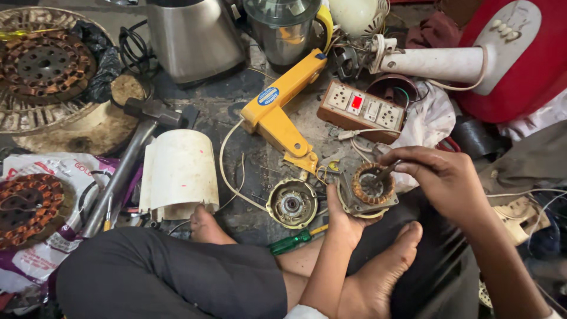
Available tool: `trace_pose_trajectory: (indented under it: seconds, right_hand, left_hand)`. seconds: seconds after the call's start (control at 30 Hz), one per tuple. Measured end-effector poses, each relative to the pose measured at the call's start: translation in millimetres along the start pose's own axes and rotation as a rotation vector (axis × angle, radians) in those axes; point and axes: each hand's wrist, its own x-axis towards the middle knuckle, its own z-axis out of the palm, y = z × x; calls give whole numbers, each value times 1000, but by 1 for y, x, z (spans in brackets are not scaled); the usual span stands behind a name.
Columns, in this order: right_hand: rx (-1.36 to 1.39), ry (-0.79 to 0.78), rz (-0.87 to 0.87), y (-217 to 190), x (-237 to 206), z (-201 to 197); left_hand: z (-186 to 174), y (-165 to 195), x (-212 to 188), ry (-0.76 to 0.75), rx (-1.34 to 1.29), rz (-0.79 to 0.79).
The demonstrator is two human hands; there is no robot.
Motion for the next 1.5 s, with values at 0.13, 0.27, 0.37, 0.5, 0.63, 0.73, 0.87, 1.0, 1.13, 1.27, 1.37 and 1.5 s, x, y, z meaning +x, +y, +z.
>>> trace_pose_trajectory:
  seconds: [0.13,0.27,0.37,0.5,0.63,0.73,0.87,1.0,1.13,1.27,1.37,1.5]
  right_hand:
    - [184,-2,79,0,12,12]
    - [-152,154,25,-7,13,44]
    - [-204,374,367,-10,8,72]
    - [-138,343,193,-3,-4,78]
    - [286,133,57,15,-7,48]
    - [372,-36,24,27,3,37]
    - [58,-34,-21,34,11,39]
    - [162,-42,-68,38,11,41]
    - [57,109,-44,42,10,46]
    - [-285,266,177,44,8,56]
    - [-281,291,34,45,5,51]
    - [313,155,22,39,-3,33]
  left_hand:
    - [-1,0,-2,-29,-15,20]
    - [1,0,-4,-18,-56,52]
    - [2,-1,-6,44,-121,49]
    - [3,0,-4,-24,-149,20]
    - [5,1,-1,-60,-122,51]
    - [5,2,-3,13,-63,36]
    - [4,2,-5,-8,-67,44]
    - [-1,1,-2,-24,-87,28]
    - [-6,-3,1,34,-52,28]
    - [-8,-6,3,45,-12,31]
    - [-8,-6,4,85,-22,23]
    - [-10,-7,5,13,9,63]
